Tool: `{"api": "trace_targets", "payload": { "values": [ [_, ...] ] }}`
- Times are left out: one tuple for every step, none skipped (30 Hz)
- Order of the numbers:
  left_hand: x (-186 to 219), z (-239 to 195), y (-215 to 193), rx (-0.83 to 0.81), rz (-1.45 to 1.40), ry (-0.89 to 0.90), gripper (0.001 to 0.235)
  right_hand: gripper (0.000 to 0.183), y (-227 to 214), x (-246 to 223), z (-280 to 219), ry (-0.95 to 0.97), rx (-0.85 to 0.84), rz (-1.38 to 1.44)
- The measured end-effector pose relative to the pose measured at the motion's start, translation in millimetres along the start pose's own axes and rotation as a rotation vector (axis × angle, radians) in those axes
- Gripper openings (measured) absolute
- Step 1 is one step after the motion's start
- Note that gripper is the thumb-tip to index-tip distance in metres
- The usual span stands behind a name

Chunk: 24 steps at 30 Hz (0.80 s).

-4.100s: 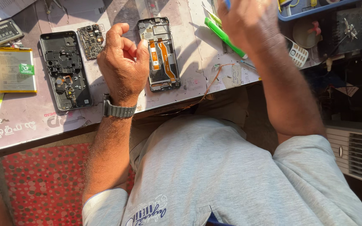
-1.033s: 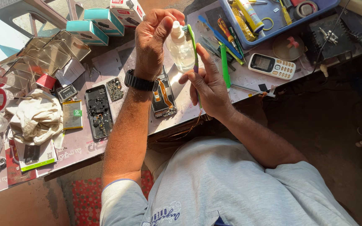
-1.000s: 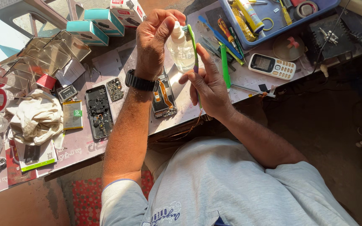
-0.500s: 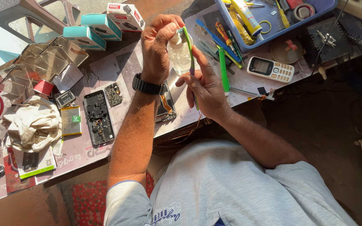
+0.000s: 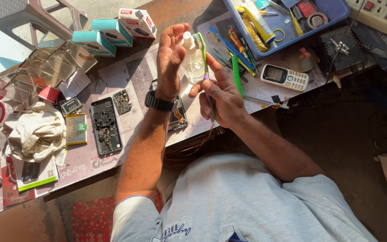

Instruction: The person removes a battery from a disassembled smartphone, then uses a toothbrush and liquid cleaner to scrub the phone's internal frame and a separate circuit board. The person handles the phone, battery, toothbrush, and circuit board throughout the clip.

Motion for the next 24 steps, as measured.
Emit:
{"api": "trace_targets", "payload": {
  "values": [
    [0.9, -6.6, 3.3, -0.050, 0.082, 0.018, 0.054, 0.065, -0.9, -0.5, -2.6, 0.023, 0.006, 0.032],
    [-6.9, -11.8, 5.0, -0.066, 0.124, -0.056, 0.061, 0.065, -1.7, -0.8, -5.3, 0.048, 0.012, 0.064],
    [-15.7, -16.5, 6.3, -0.081, 0.166, -0.130, 0.068, 0.066, -2.5, -0.9, -7.8, 0.073, 0.018, 0.095],
    [-25.0, -19.4, 5.7, -0.094, 0.211, -0.202, 0.076, 0.065, -2.9, -2.0, -8.5, 0.084, 0.021, 0.103],
    [-27.5, -17.9, 4.1, -0.081, 0.265, -0.167, 0.074, 0.065, -3.7, -3.3, -9.1, 0.095, 0.023, 0.111],
    [-32.0, -13.9, 3.4, -0.069, 0.318, -0.133, 0.071, 0.064, -5.1, -4.4, -10.5, 0.104, 0.027, 0.119],
    [-37.4, -8.7, 2.3, -0.057, 0.370, -0.099, 0.069, 0.065, -5.9, -4.6, -12.1, 0.116, 0.020, 0.138],
    [-44.0, -2.9, 1.5, -0.039, 0.366, -0.070, 0.068, 0.065, -7.3, -4.8, -15.0, 0.128, 0.018, 0.156],
    [-50.6, 5.6, 0.4, -0.020, 0.362, -0.041, 0.067, 0.066, -8.7, -5.1, -17.5, 0.141, 0.016, 0.174],
    [-55.3, 16.1, -2.2, 0.000, 0.361, -0.007, 0.066, 0.065, -8.7, -5.9, -17.8, 0.143, 0.007, 0.179],
    [-59.0, 26.3, -2.4, 0.007, 0.368, 0.025, 0.067, 0.064, -8.2, -6.4, -19.0, 0.146, -0.002, 0.185],
    [-61.3, 35.5, -1.4, 0.012, 0.375, 0.056, 0.067, 0.064, -7.6, -6.9, -20.8, 0.148, -0.010, 0.190],
    [-61.8, 41.5, -0.5, 0.018, 0.381, 0.087, 0.068, 0.063, -7.2, -7.1, -21.8, 0.151, -0.016, 0.199],
    [-63.0, 44.6, 2.7, 0.000, 0.333, 0.092, 0.067, 0.062, -7.1, -7.6, -23.3, 0.155, -0.020, 0.209],
    [-63.5, 47.5, 6.0, -0.018, 0.286, 0.096, 0.066, 0.062, -7.3, -8.0, -23.8, 0.160, -0.024, 0.219],
    [-63.6, 45.5, 7.6, -0.030, 0.238, 0.089, 0.065, 0.061, -8.5, -9.5, -25.4, 0.150, -0.021, 0.206],
    [-61.0, 46.8, 10.4, -0.097, 0.267, 0.126, 0.057, 0.060, -11.2, -12.0, -24.3, 0.140, -0.020, 0.193],
    [-59.8, 40.4, 10.2, -0.159, 0.294, 0.143, 0.050, 0.060, -15.2, -10.8, -28.3, 0.144, -0.005, 0.187],
    [-58.0, 31.3, 9.6, -0.222, 0.318, 0.160, 0.043, 0.058, -17.2, -14.2, -29.2, 0.112, -0.036, 0.139],
    [-69.2, 19.1, -2.5, -0.212, 0.484, -0.021, 0.036, 0.057, -18.7, -16.8, -29.1, 0.093, -0.068, 0.095],
    [-77.9, 4.6, -17.1, -0.209, 0.643, -0.208, 0.031, 0.055, -18.1, -17.6, -32.5, 0.074, -0.102, 0.053],
    [-81.9, -6.7, -34.7, -0.210, 0.803, -0.385, 0.028, 0.050, -19.6, -17.2, -33.1, 0.077, -0.095, -0.031],
    [-67.6, -19.5, -51.8, -0.172, 0.921, -0.379, 0.028, 0.045, -19.6, -18.1, -34.6, 0.081, -0.090, -0.116],
    [-49.3, -35.7, -70.4, -0.138, 1.043, -0.367, 0.028, 0.041, -18.9, -17.0, -34.3, 0.079, -0.092, -0.200]
  ]
}}
Point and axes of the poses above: each hand's wrist, its own z-axis towards the middle knuckle, its own y-axis out of the palm, x = y × z, the point moved 8 cm from there along z, towards the middle knuckle, and after that the axes turned 15 degrees about z, right-handed, at the moved point
